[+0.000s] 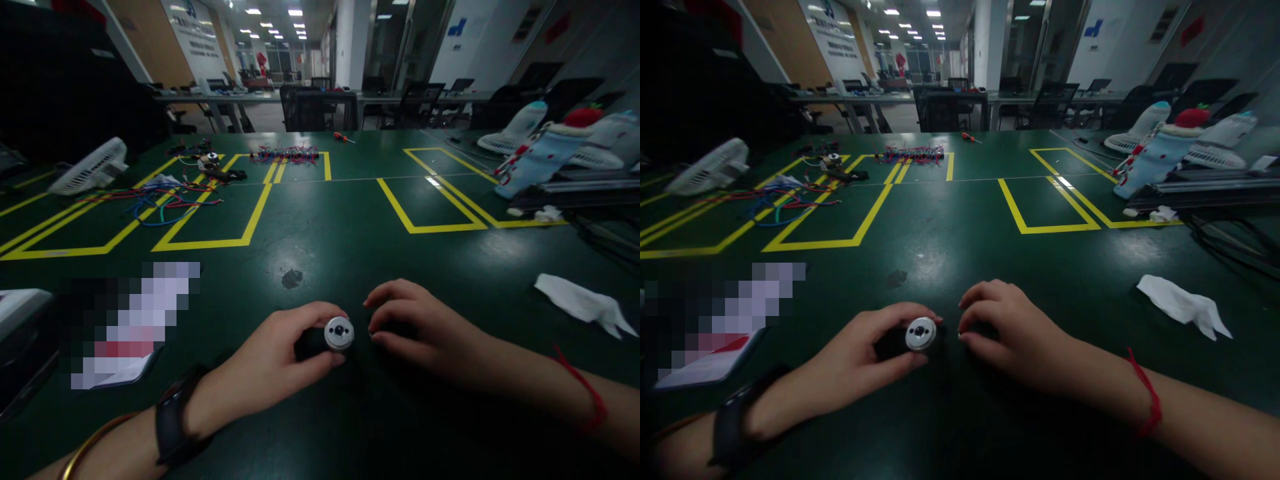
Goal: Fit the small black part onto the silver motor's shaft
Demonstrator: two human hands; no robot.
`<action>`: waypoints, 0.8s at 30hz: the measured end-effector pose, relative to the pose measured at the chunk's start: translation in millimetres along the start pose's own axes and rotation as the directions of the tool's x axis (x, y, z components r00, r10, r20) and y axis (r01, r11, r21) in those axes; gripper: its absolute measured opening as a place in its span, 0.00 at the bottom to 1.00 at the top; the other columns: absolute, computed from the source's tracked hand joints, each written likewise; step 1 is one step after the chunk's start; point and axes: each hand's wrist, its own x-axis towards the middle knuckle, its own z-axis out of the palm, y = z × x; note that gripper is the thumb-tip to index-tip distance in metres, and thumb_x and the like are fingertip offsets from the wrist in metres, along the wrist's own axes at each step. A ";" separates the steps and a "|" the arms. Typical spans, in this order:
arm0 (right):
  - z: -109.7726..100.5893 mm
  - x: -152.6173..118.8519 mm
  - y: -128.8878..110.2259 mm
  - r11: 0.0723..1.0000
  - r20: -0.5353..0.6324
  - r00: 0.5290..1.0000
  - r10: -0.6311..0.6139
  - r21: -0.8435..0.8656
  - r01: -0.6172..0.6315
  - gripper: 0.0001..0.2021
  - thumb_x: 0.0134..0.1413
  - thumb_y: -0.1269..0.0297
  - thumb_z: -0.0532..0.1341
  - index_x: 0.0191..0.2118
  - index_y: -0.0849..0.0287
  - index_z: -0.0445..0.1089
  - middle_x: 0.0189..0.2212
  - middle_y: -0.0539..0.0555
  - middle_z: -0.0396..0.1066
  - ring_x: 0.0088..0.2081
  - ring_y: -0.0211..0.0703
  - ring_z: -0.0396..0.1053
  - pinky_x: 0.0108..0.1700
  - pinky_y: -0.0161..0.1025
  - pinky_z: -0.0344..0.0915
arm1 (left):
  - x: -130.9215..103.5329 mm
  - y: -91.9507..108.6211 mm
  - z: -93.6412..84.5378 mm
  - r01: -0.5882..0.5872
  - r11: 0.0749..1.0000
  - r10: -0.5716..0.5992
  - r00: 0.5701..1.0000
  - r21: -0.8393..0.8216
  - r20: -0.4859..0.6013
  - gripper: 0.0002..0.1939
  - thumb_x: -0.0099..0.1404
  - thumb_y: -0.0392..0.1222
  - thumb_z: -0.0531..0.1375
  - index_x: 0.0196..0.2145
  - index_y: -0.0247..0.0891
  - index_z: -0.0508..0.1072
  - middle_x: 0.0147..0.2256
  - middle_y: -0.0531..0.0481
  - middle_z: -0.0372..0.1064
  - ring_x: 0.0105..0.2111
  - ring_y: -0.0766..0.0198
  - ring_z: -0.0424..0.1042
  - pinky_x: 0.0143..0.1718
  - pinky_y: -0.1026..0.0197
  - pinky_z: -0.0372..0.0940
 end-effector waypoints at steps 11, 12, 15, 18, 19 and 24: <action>11.3 -9.6 11.8 0.993 -0.015 1.000 0.015 0.114 -0.013 0.08 0.58 0.63 0.63 0.44 0.54 0.72 0.50 0.54 0.67 0.53 0.47 0.63 0.55 0.48 0.60 | 0.6 -1.6 -0.5 0.022 1.000 -0.022 1.000 0.015 0.012 0.19 0.65 0.37 0.62 0.52 0.48 0.67 0.48 0.56 0.71 0.46 0.62 0.71 0.47 0.62 0.64; 10.7 -10.4 13.0 0.983 -0.042 0.998 0.037 0.182 -0.029 0.09 0.58 0.62 0.63 0.45 0.54 0.71 0.50 0.54 0.67 0.53 0.46 0.64 0.55 0.47 0.61 | 0.2 -1.9 -0.5 0.022 1.000 -0.022 1.000 0.014 0.012 0.20 0.65 0.37 0.62 0.53 0.49 0.66 0.48 0.57 0.71 0.46 0.62 0.70 0.48 0.62 0.64; 8.1 -12.7 16.5 0.914 -0.114 0.982 0.150 0.394 -0.094 0.08 0.61 0.61 0.61 0.45 0.54 0.70 0.47 0.53 0.69 0.50 0.43 0.67 0.52 0.42 0.64 | -1.0 -2.8 -0.9 0.030 0.999 -0.030 0.999 0.018 0.014 0.20 0.65 0.37 0.62 0.53 0.50 0.66 0.49 0.57 0.70 0.47 0.63 0.70 0.48 0.62 0.64; 5.4 -14.4 17.6 0.815 -0.123 0.943 0.309 0.546 -0.195 0.07 0.62 0.58 0.60 0.43 0.53 0.71 0.42 0.51 0.70 0.45 0.42 0.68 0.45 0.39 0.65 | -1.9 -3.3 -1.6 0.039 0.999 -0.040 0.999 0.032 0.015 0.21 0.65 0.37 0.62 0.53 0.51 0.65 0.49 0.58 0.70 0.47 0.63 0.70 0.49 0.63 0.64; 4.9 -14.7 17.3 0.786 -0.119 0.930 0.347 0.578 -0.219 0.07 0.61 0.58 0.61 0.42 0.53 0.71 0.41 0.51 0.71 0.44 0.42 0.69 0.44 0.38 0.65 | -2.0 -3.4 -1.8 0.039 0.999 -0.039 0.999 0.036 0.012 0.21 0.65 0.37 0.63 0.53 0.51 0.65 0.50 0.58 0.70 0.47 0.63 0.70 0.49 0.63 0.64; 5.8 -14.9 15.1 0.734 -0.122 0.911 0.394 0.638 -0.233 0.07 0.60 0.57 0.62 0.38 0.53 0.73 0.37 0.49 0.71 0.40 0.39 0.69 0.42 0.36 0.64 | -0.8 -3.2 -1.7 0.039 0.998 -0.040 0.999 0.040 0.021 0.20 0.65 0.38 0.62 0.54 0.51 0.65 0.50 0.57 0.70 0.48 0.62 0.70 0.50 0.61 0.64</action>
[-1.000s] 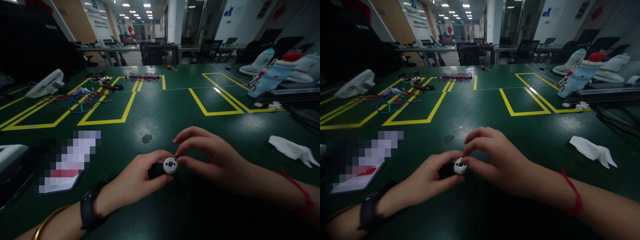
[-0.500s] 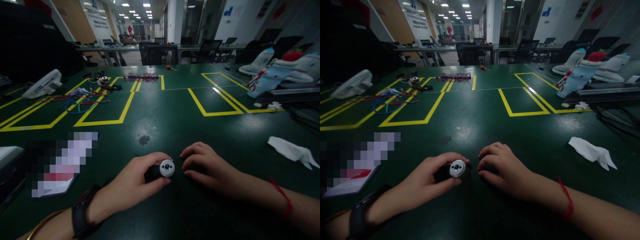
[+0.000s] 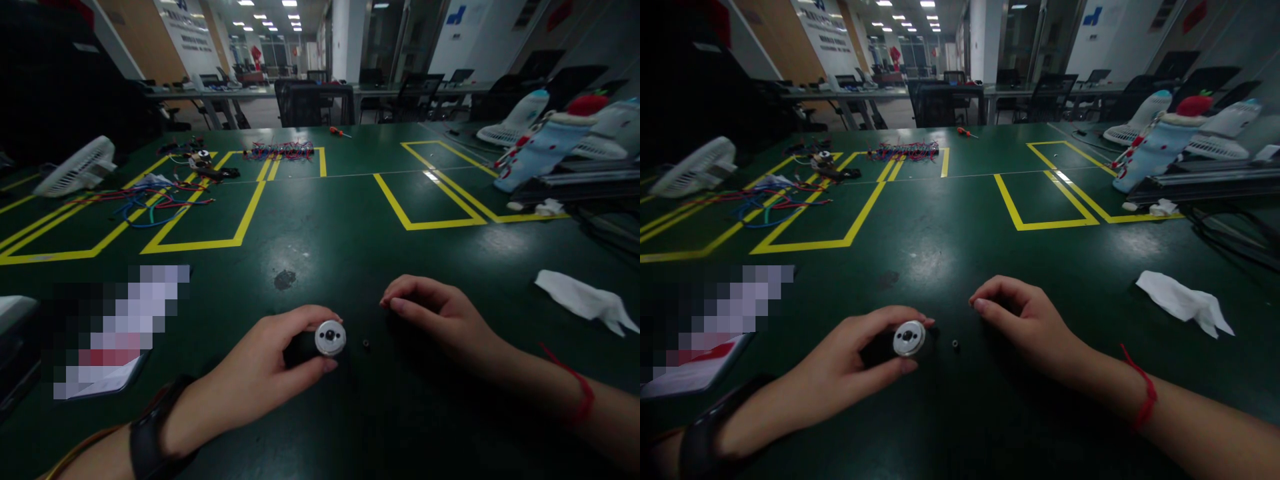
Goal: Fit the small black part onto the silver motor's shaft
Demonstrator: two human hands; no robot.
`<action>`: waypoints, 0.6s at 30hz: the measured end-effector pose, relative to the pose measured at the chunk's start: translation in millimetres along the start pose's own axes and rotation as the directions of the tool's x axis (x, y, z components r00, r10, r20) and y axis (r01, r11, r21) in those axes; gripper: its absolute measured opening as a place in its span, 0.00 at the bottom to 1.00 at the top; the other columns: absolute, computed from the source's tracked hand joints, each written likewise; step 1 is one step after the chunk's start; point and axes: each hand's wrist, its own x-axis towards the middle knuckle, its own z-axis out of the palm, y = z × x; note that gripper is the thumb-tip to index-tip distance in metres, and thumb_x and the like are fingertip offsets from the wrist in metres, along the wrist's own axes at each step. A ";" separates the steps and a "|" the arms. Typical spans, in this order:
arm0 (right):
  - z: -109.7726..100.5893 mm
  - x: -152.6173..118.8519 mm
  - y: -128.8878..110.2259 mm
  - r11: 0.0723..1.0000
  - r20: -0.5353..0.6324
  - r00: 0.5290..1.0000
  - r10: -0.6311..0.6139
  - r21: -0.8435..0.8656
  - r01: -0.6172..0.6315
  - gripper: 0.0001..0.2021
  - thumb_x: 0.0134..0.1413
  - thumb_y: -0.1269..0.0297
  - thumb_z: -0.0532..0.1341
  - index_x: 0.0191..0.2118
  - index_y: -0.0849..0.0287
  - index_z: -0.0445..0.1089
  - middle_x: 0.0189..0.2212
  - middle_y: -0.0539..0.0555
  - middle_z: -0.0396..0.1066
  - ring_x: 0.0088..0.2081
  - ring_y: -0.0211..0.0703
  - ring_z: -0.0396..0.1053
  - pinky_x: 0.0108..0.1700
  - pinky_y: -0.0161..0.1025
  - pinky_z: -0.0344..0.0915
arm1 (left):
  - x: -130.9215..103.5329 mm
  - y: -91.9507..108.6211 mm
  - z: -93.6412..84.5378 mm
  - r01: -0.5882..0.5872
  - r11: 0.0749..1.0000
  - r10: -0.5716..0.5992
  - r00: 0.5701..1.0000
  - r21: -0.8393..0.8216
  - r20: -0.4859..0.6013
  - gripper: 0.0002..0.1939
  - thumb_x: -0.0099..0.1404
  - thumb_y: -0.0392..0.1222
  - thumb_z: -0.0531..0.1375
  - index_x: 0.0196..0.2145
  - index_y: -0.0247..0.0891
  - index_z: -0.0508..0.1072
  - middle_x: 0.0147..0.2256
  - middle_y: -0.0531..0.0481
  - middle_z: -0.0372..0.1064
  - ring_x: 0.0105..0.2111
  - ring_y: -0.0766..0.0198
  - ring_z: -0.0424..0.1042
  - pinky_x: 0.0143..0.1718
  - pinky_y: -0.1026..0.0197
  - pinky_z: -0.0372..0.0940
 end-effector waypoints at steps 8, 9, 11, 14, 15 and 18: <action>5.1 -0.1 -0.5 0.987 -0.084 0.994 0.072 0.149 -0.058 0.10 0.55 0.57 0.66 0.43 0.50 0.73 0.39 0.48 0.74 0.41 0.38 0.71 0.42 0.35 0.66 | 1.1 1.0 0.2 -0.002 1.000 0.002 1.000 -0.006 -0.002 0.21 0.65 0.37 0.62 0.54 0.51 0.65 0.50 0.57 0.70 0.48 0.63 0.70 0.50 0.61 0.64; 5.4 -0.3 -0.4 0.986 -0.088 0.993 0.075 0.157 -0.061 0.10 0.55 0.57 0.66 0.42 0.50 0.73 0.39 0.48 0.74 0.41 0.38 0.71 0.42 0.35 0.66 | 1.0 0.9 0.3 -0.003 1.000 0.003 1.000 -0.005 -0.003 0.21 0.65 0.37 0.62 0.54 0.51 0.65 0.50 0.57 0.70 0.48 0.63 0.70 0.50 0.62 0.64; 5.7 -0.4 0.7 0.982 -0.100 0.992 0.080 0.179 -0.061 0.09 0.55 0.57 0.66 0.42 0.50 0.73 0.39 0.49 0.74 0.41 0.38 0.71 0.42 0.36 0.66 | 0.8 0.7 0.6 -0.003 1.000 0.003 1.000 0.001 -0.007 0.21 0.65 0.37 0.62 0.54 0.51 0.65 0.50 0.57 0.70 0.48 0.63 0.70 0.50 0.62 0.64; 5.2 0.8 5.4 0.971 -0.141 0.987 0.082 0.233 -0.048 0.09 0.57 0.58 0.66 0.43 0.51 0.73 0.38 0.50 0.74 0.40 0.39 0.72 0.42 0.36 0.66 | 0.9 0.5 1.2 -0.001 1.000 0.001 1.000 0.006 -0.006 0.21 0.65 0.38 0.62 0.54 0.50 0.65 0.50 0.57 0.70 0.48 0.63 0.70 0.50 0.62 0.65; 4.7 1.5 7.4 0.965 -0.157 0.984 0.085 0.258 -0.042 0.09 0.57 0.59 0.65 0.43 0.51 0.73 0.37 0.50 0.74 0.40 0.39 0.72 0.42 0.37 0.66 | 1.0 0.5 1.3 -0.002 1.000 0.002 1.000 0.006 -0.006 0.21 0.65 0.38 0.62 0.54 0.50 0.65 0.50 0.57 0.70 0.48 0.62 0.70 0.50 0.61 0.65; 2.6 3.7 11.9 0.949 -0.184 0.978 0.095 0.314 -0.033 0.08 0.58 0.60 0.64 0.44 0.52 0.72 0.35 0.50 0.74 0.39 0.39 0.72 0.41 0.38 0.66 | 1.3 0.9 0.9 -0.007 1.000 0.007 1.000 0.006 -0.007 0.20 0.65 0.38 0.62 0.54 0.49 0.66 0.50 0.55 0.70 0.48 0.61 0.70 0.50 0.60 0.65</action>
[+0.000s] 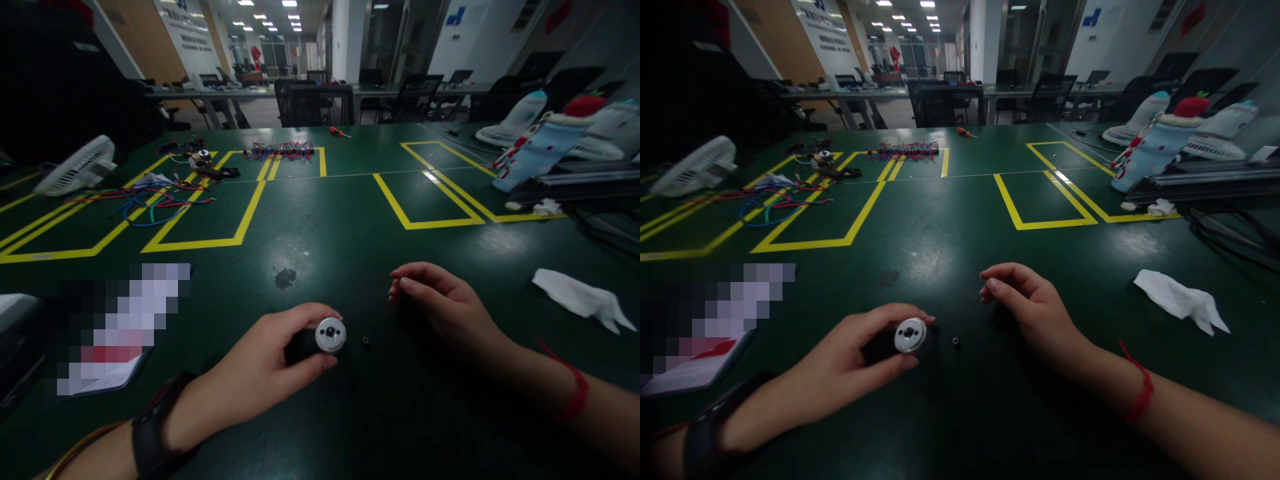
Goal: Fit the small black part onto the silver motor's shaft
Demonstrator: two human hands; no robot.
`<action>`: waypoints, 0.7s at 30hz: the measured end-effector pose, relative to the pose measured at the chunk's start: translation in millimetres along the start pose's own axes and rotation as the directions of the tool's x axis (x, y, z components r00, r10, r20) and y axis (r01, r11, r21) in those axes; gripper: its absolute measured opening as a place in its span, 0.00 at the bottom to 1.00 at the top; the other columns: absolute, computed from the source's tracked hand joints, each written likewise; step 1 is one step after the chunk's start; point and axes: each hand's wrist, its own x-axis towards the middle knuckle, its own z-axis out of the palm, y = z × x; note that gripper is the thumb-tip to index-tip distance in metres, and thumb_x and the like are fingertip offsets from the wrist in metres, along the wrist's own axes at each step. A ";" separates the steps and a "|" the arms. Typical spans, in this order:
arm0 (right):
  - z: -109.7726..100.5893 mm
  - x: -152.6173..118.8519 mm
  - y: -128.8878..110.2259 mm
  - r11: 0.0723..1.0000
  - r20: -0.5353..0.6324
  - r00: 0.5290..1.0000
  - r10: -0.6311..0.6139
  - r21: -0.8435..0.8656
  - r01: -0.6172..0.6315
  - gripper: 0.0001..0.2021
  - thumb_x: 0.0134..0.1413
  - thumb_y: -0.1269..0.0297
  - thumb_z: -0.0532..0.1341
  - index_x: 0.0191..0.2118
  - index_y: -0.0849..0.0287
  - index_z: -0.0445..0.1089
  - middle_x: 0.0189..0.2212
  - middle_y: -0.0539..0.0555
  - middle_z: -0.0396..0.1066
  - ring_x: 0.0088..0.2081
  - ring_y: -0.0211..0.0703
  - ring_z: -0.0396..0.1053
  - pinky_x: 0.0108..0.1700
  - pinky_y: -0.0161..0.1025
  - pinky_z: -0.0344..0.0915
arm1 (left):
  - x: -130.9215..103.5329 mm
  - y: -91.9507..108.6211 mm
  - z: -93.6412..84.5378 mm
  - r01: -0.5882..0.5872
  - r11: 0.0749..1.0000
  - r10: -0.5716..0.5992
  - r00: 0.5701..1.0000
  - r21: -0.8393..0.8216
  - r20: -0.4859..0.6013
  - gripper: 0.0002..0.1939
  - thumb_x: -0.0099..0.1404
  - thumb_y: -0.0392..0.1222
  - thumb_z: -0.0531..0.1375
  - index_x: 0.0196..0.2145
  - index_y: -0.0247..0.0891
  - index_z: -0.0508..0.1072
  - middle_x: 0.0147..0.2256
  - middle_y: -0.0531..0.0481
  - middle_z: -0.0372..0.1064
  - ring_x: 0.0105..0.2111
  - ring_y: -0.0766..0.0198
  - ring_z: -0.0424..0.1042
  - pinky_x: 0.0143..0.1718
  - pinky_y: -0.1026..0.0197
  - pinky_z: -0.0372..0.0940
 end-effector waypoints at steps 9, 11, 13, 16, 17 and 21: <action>8.9 -8.5 -9.4 0.719 0.419 0.891 -0.172 -0.565 0.405 0.11 0.55 0.64 0.65 0.45 0.54 0.72 0.48 0.56 0.68 0.50 0.49 0.66 0.52 0.49 0.64 | 0.1 0.9 0.0 -0.005 1.000 0.005 1.000 -0.012 -0.002 0.20 0.65 0.38 0.61 0.54 0.47 0.66 0.49 0.52 0.71 0.47 0.59 0.71 0.49 0.58 0.66; 13.1 -10.4 -9.2 0.594 0.485 0.856 -0.181 -0.639 0.488 0.11 0.53 0.64 0.66 0.44 0.53 0.73 0.51 0.57 0.66 0.52 0.52 0.64 0.53 0.52 0.62 | -0.1 1.0 0.3 -0.009 1.000 0.009 1.000 -0.008 -0.008 0.20 0.65 0.37 0.61 0.54 0.47 0.67 0.49 0.53 0.71 0.47 0.59 0.71 0.48 0.58 0.66; 16.5 -10.1 -9.0 0.505 0.521 0.838 -0.162 -0.686 0.524 0.08 0.54 0.65 0.65 0.42 0.53 0.74 0.51 0.57 0.66 0.52 0.53 0.63 0.52 0.54 0.61 | -0.3 0.8 0.5 -0.011 1.000 0.011 1.000 -0.004 -0.012 0.19 0.65 0.37 0.62 0.53 0.47 0.67 0.49 0.53 0.71 0.47 0.59 0.71 0.48 0.58 0.66; 20.1 -6.4 -11.8 0.465 0.551 0.822 -0.140 -0.697 0.546 0.06 0.55 0.65 0.64 0.40 0.54 0.75 0.50 0.57 0.67 0.51 0.53 0.64 0.51 0.54 0.62 | -0.1 0.2 0.5 -0.013 1.000 0.012 1.000 -0.005 -0.015 0.20 0.65 0.37 0.62 0.53 0.47 0.67 0.49 0.53 0.71 0.46 0.59 0.71 0.48 0.58 0.66; 21.5 -4.8 -14.1 0.483 0.552 0.820 -0.148 -0.684 0.547 0.06 0.56 0.65 0.64 0.40 0.54 0.75 0.50 0.57 0.67 0.51 0.52 0.64 0.51 0.53 0.62 | 0.1 0.0 0.5 -0.015 1.000 0.015 1.000 -0.007 -0.016 0.20 0.64 0.38 0.62 0.53 0.47 0.67 0.49 0.53 0.71 0.46 0.59 0.71 0.48 0.58 0.66; 31.7 -0.4 -29.5 0.600 0.503 0.822 -0.268 -0.580 0.551 0.05 0.57 0.66 0.64 0.40 0.56 0.74 0.47 0.56 0.68 0.50 0.45 0.67 0.52 0.44 0.64 | 0.4 -0.8 0.8 -0.026 1.000 0.026 0.999 -0.013 -0.023 0.18 0.65 0.38 0.62 0.52 0.45 0.68 0.47 0.52 0.72 0.44 0.60 0.72 0.45 0.60 0.66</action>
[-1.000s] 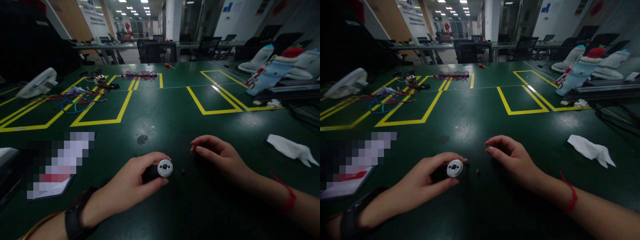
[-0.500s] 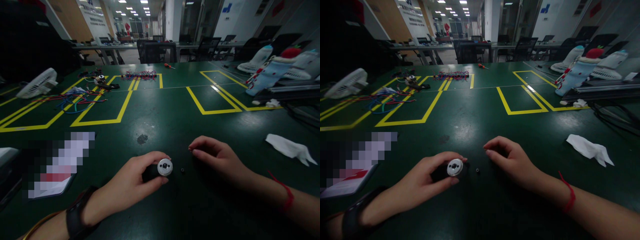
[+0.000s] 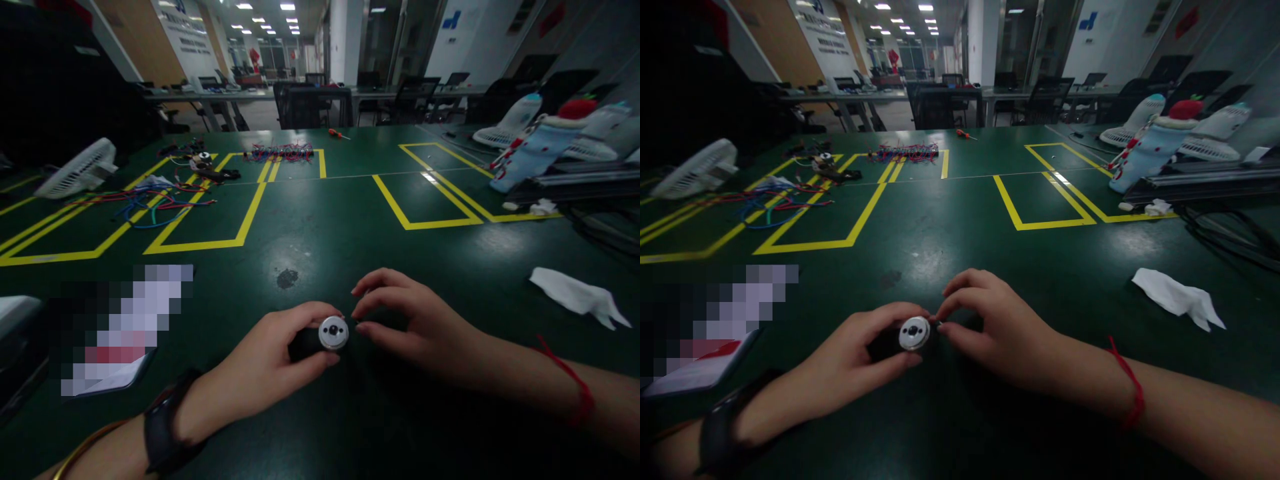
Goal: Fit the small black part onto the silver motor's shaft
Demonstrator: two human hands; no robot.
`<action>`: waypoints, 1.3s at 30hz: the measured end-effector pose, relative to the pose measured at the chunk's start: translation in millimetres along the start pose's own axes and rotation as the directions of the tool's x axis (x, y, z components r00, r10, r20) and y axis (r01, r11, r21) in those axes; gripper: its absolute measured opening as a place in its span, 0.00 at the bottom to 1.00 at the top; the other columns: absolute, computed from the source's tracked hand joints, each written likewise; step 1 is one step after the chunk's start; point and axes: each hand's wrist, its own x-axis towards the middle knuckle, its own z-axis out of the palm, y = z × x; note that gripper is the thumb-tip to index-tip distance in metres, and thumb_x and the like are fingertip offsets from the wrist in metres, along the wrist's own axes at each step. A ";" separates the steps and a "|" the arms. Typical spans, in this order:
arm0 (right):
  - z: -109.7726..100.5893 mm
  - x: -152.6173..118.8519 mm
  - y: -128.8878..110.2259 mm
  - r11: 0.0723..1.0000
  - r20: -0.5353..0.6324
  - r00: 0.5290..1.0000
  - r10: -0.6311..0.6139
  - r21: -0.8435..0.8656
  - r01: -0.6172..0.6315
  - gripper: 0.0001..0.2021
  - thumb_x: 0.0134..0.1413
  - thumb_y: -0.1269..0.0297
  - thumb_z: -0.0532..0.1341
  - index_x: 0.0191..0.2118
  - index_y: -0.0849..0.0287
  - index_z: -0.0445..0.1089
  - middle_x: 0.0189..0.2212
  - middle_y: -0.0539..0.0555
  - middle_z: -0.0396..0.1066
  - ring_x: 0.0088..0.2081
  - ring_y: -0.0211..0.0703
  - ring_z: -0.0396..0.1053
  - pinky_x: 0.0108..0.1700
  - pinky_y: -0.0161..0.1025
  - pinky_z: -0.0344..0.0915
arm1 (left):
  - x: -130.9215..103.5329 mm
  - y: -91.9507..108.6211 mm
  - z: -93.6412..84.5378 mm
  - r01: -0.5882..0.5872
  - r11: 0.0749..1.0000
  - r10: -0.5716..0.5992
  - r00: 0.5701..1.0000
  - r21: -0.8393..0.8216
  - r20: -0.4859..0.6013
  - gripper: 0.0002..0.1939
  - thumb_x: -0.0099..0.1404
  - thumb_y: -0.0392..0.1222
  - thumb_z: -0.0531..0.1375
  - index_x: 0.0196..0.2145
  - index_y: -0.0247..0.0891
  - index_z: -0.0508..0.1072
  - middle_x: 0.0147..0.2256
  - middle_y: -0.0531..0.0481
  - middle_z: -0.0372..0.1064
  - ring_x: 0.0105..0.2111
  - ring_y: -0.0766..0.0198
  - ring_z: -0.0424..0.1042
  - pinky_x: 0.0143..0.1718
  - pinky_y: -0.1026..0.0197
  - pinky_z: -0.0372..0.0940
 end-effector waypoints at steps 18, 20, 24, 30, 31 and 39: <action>-13.1 6.2 -10.3 0.984 -0.056 0.996 0.074 0.165 -0.064 0.04 0.57 0.64 0.63 0.36 0.55 0.76 0.42 0.53 0.72 0.45 0.44 0.71 0.49 0.41 0.66 | 1.2 1.7 -1.3 -0.016 0.999 0.016 1.000 -0.028 0.009 0.18 0.65 0.37 0.62 0.52 0.46 0.67 0.46 0.53 0.72 0.44 0.60 0.72 0.45 0.60 0.66; -15.9 0.0 1.4 0.958 -0.061 0.983 0.172 0.243 -0.153 0.05 0.58 0.62 0.63 0.35 0.55 0.75 0.40 0.54 0.73 0.43 0.45 0.71 0.47 0.41 0.67 | 1.0 1.8 -1.7 -0.012 1.000 0.012 1.000 -0.020 0.013 0.19 0.65 0.37 0.62 0.53 0.46 0.67 0.48 0.53 0.71 0.46 0.60 0.71 0.47 0.60 0.65; -13.2 -13.0 24.4 0.842 -0.049 0.927 0.372 0.438 -0.315 0.10 0.59 0.56 0.62 0.34 0.57 0.73 0.32 0.52 0.72 0.34 0.42 0.70 0.36 0.38 0.67 | 0.7 2.1 -2.1 0.009 1.000 -0.009 1.000 -0.012 0.025 0.20 0.65 0.37 0.62 0.53 0.46 0.67 0.49 0.52 0.71 0.48 0.59 0.71 0.49 0.59 0.65; -7.8 -19.3 28.1 0.798 -0.034 0.917 0.397 0.506 -0.327 0.10 0.58 0.55 0.63 0.33 0.57 0.73 0.29 0.50 0.69 0.29 0.38 0.66 0.30 0.35 0.63 | 0.0 1.7 -1.2 0.028 1.000 -0.028 0.999 -0.004 0.024 0.19 0.65 0.39 0.61 0.54 0.45 0.67 0.50 0.50 0.71 0.48 0.57 0.71 0.49 0.56 0.66; -7.8 -19.2 27.1 0.807 -0.030 0.920 0.390 0.493 -0.326 0.10 0.58 0.56 0.63 0.33 0.57 0.73 0.28 0.50 0.69 0.29 0.37 0.66 0.29 0.34 0.63 | -0.3 1.4 -1.1 0.030 1.000 -0.030 0.999 0.002 0.022 0.19 0.65 0.38 0.61 0.54 0.46 0.66 0.50 0.51 0.71 0.48 0.58 0.71 0.49 0.56 0.66; -9.7 -20.4 24.5 0.833 -0.022 0.931 0.364 0.456 -0.315 0.09 0.59 0.57 0.62 0.33 0.57 0.73 0.29 0.49 0.69 0.30 0.37 0.66 0.32 0.34 0.63 | -1.5 0.1 -1.8 0.029 0.999 -0.029 0.999 0.034 0.016 0.20 0.65 0.39 0.61 0.54 0.47 0.66 0.50 0.53 0.70 0.48 0.59 0.71 0.49 0.59 0.66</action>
